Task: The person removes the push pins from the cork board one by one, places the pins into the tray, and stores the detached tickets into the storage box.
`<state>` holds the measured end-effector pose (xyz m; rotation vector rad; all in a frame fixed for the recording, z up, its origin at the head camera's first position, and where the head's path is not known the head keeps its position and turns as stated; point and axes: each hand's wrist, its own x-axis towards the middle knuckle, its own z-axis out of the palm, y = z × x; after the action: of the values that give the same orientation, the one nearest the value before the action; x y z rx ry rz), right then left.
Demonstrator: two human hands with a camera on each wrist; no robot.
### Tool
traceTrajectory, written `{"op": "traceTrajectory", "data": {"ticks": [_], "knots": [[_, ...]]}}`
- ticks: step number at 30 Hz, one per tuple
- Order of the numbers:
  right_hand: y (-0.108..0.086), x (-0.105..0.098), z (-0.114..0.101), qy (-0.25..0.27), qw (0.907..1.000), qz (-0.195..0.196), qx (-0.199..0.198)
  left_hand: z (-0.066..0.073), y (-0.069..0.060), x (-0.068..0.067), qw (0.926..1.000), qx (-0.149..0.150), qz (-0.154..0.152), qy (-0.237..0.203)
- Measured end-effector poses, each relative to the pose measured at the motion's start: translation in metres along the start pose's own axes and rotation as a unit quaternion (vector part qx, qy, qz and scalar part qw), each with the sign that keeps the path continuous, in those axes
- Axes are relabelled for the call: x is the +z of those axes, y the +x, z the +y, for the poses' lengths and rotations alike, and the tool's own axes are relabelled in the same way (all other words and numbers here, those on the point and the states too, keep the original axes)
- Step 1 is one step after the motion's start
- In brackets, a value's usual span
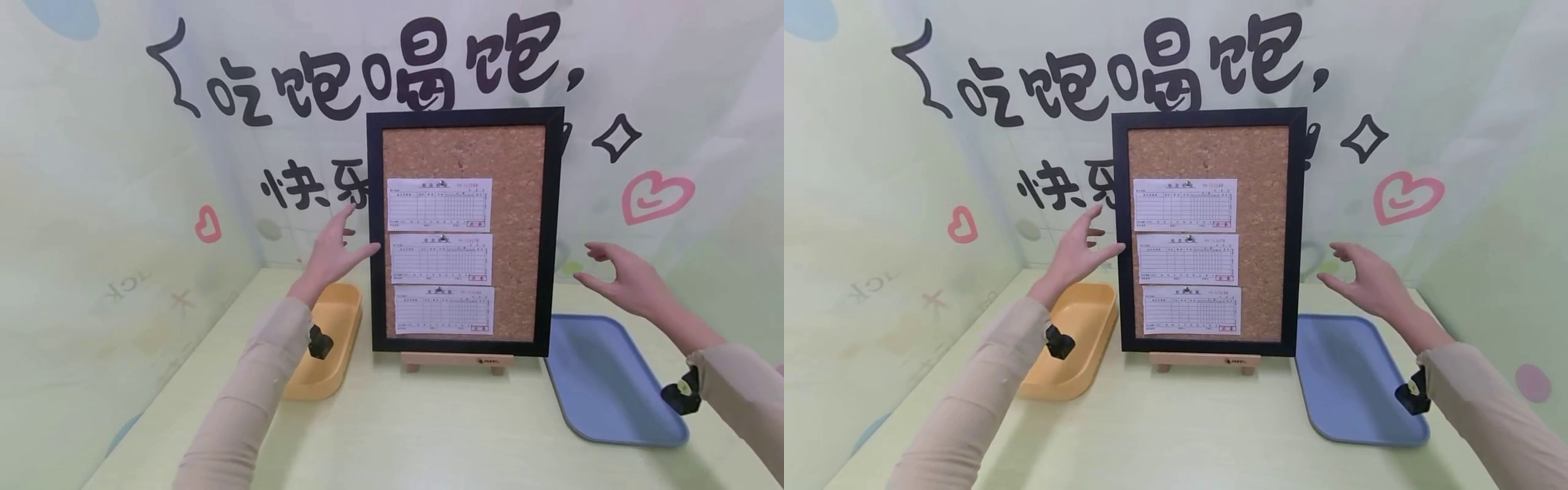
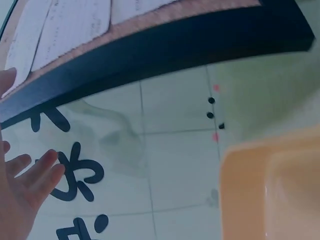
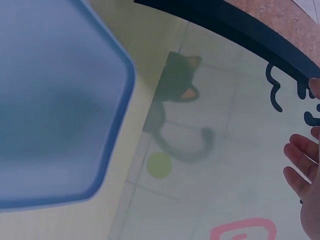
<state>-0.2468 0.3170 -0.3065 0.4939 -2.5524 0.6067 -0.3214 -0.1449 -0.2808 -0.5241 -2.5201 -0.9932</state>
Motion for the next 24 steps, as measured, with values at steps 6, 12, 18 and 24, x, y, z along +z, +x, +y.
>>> {"op": "traceTrajectory", "data": {"ticks": [6, 12, 18, 24], "knots": [[0.007, -0.001, -0.011, 0.055, 0.9981, 0.028, 0.007, 0.015, 0.011, 0.005, 0.9981, -0.013, -0.007, -0.060], [0.018, -0.001, -0.029, 0.085, 0.9951, 0.049, -0.012, 0.024, 0.020, 0.010, 0.9979, -0.006, 0.010, -0.064], [0.031, -0.001, -0.044, 0.086, 0.9941, 0.061, -0.027, 0.028, 0.024, 0.017, 0.9983, -0.001, 0.024, -0.052], [0.046, 0.000, -0.057, 0.077, 0.9933, 0.068, -0.052, 0.030, 0.026, 0.023, 0.9981, 0.007, 0.047, -0.039]]}}
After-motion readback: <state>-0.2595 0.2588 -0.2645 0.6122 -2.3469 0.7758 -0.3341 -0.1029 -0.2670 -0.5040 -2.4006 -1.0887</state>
